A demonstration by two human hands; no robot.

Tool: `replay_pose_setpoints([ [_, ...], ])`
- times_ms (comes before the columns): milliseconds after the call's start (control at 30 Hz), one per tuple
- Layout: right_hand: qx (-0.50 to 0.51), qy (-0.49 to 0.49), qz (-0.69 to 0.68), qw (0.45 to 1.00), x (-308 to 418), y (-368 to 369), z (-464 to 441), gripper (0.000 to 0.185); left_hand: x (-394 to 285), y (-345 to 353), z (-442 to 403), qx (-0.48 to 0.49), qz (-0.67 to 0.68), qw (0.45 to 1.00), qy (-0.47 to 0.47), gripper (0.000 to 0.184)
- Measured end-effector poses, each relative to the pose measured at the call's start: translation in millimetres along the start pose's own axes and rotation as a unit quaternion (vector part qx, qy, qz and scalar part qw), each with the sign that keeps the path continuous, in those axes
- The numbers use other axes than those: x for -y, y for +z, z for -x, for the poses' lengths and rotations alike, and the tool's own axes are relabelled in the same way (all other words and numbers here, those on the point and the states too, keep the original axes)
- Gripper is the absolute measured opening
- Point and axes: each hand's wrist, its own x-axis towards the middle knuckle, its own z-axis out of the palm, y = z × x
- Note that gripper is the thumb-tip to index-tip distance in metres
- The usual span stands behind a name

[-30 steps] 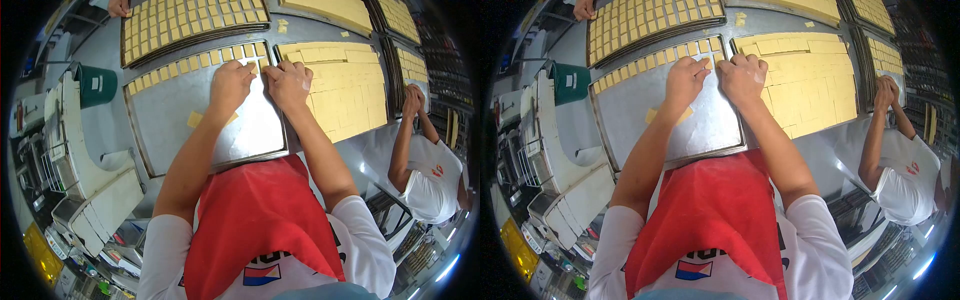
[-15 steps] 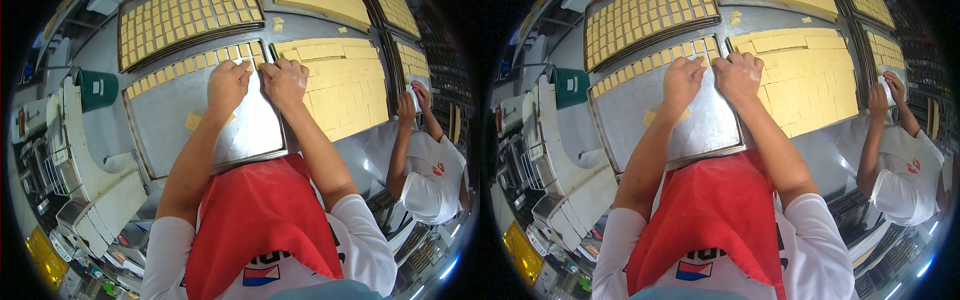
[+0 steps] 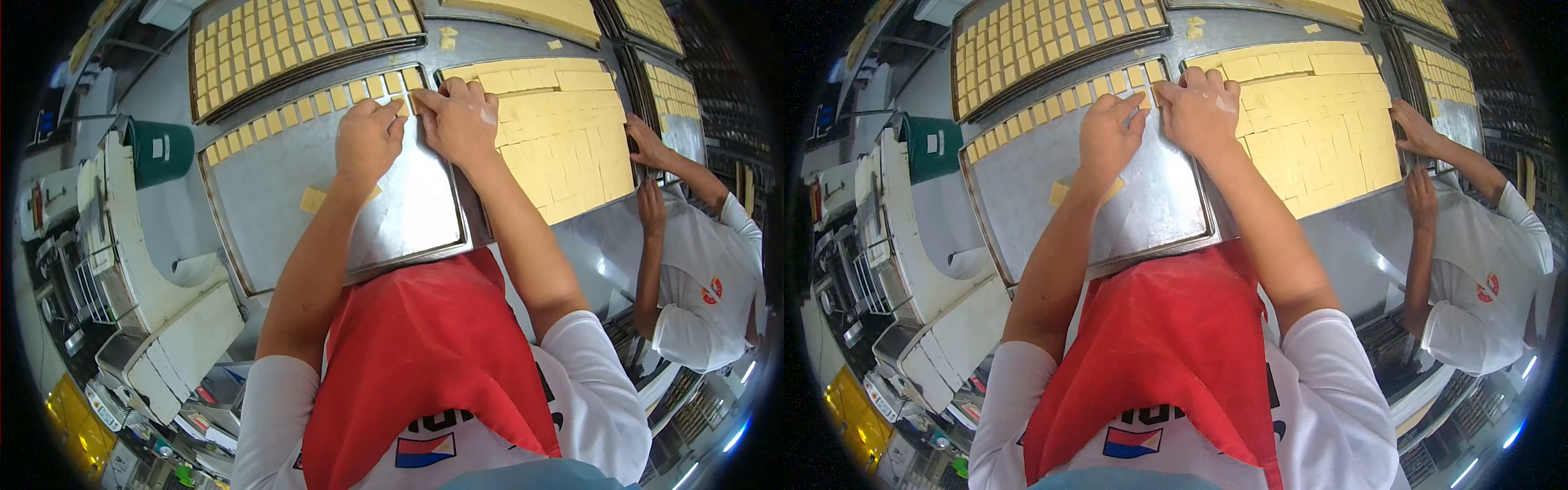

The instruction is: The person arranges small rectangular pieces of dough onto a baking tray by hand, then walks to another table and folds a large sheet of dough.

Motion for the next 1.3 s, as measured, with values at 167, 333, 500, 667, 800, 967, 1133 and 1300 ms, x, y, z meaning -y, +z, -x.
replay_pose_setpoints([
  [167, 0.064, 0.003, 0.013, 0.998, -4, -5, -3, 0.024, 1, 0, 0, -0.007, 0.005, 1.0, 0.012, 0.026],
  [333, 0.069, -0.004, 0.015, 0.997, 0, -10, -6, 0.024, 2, -1, 0, -0.003, -0.001, 1.0, 0.018, 0.029],
  [500, 0.057, -0.013, 0.012, 0.998, -5, -4, -7, 0.023, 2, 0, 0, 0.006, -0.001, 1.0, 0.008, 0.029],
  [667, 0.067, -0.003, 0.011, 0.998, -5, -6, -6, 0.025, 2, 0, -1, 0.02, -0.009, 1.0, 0.007, 0.031],
  [800, 0.083, -0.004, 0.006, 0.997, -6, -7, -7, 0.025, 0, -12, 3, 0.032, 0.01, 0.999, -0.001, 0.041],
  [967, 0.086, 0.01, -0.012, 0.996, -2, -16, -6, 0.028, -30, -74, 54, 0.127, -0.131, 0.983, -0.019, 0.043],
  [1133, 0.008, 0.025, -0.087, 0.996, -4, -29, 14, 0.033, -25, -80, 74, 0.186, -0.193, 0.962, -0.047, 0.038],
  [1300, 0.035, 0.039, -0.234, 0.971, 16, -46, 52, 0.031, -21, -87, 77, 0.196, -0.14, 0.97, -0.029, 0.037],
])
